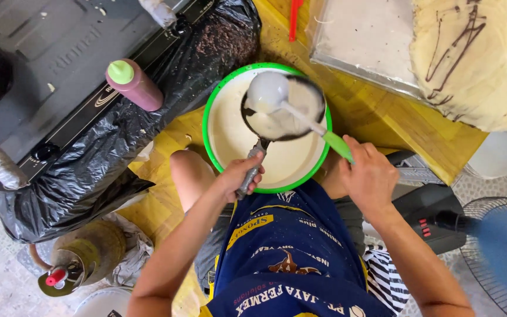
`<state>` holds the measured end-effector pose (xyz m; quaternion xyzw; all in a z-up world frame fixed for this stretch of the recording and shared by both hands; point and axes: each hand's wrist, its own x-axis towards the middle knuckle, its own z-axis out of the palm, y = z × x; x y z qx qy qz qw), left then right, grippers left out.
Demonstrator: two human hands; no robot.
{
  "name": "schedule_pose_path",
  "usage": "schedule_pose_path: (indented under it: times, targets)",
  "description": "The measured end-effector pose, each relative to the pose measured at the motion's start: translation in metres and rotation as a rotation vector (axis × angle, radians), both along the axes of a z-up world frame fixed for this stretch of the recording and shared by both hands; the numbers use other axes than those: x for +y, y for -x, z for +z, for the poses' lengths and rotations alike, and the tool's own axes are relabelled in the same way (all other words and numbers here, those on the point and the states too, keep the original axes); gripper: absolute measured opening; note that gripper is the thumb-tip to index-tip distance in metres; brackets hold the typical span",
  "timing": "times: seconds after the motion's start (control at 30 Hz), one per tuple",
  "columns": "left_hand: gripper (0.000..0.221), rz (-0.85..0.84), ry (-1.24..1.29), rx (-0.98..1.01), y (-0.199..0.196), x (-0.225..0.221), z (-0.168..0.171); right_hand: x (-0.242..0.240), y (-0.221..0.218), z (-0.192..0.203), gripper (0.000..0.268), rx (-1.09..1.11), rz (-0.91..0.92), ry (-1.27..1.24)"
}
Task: Preparing and cooking crepes on multiple pans, including pouring batter, spreading it with a ladle, and stacking finished crepes.
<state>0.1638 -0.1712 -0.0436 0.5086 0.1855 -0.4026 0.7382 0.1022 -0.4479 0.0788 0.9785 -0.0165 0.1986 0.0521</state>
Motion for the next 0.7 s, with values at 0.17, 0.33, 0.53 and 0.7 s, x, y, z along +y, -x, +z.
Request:
schedule_pose_path:
  times: [0.17,0.33,0.53,0.7]
  targets:
    - [0.054,-0.17,-0.188,-0.07,0.002,0.009,0.014,-0.017,0.0,-0.022,0.037,0.053,-0.116,-0.162]
    - [0.046,-0.218,-0.265,-0.134,0.011,0.006,0.019,-0.028,0.004,-0.032,0.035,0.081,-0.172,-0.268]
    - [0.044,-0.137,-0.196,-0.12,0.026,0.009,0.008,-0.057,0.02,-0.038,0.042,0.001,-0.246,-0.122]
    - [0.042,-0.041,-0.017,-0.067,0.04,-0.002,-0.018,-0.05,0.021,-0.033,0.045,-0.029,-0.201,-0.043]
